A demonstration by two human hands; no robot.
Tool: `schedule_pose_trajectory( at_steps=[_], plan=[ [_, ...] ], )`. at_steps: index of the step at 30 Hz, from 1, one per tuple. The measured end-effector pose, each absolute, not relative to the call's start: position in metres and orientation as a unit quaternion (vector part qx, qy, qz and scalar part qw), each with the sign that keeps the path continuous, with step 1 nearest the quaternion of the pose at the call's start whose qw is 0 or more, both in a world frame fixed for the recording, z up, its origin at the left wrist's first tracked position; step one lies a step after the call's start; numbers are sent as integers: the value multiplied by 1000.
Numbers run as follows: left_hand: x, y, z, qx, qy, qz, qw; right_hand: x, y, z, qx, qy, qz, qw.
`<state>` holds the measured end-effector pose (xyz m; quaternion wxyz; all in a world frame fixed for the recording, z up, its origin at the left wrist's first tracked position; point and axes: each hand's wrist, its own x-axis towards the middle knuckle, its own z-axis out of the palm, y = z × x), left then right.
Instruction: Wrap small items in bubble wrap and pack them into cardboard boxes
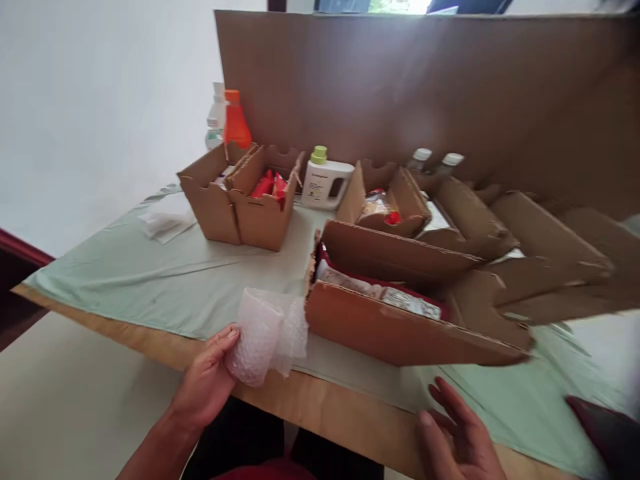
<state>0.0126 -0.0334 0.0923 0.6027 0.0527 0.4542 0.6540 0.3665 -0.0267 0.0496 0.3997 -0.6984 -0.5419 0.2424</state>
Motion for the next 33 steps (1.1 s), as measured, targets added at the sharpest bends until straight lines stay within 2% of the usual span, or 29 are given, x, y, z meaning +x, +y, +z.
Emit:
schedule_pose_trajectory(
  at_steps=[8,10,14,17,20,28,33],
  plan=[
    [14,-21,112,-31,481,615,624,363,-15,75,-631,-633,211,395],
    [12,-28,114,-43,479,608,632,354,-22,70,-605,-651,275,369],
    [29,-45,109,1,442,559,702,315,-41,64,-525,-605,487,347],
    [54,-50,103,65,414,523,742,288,-44,73,-408,-530,640,378],
    [73,-47,98,152,408,517,737,278,-37,89,-372,-459,695,410],
    [76,-45,80,320,464,423,710,294,-21,91,-498,-453,603,427],
    [61,-44,76,438,587,453,508,309,-15,76,-592,-537,428,421]
  ],
)
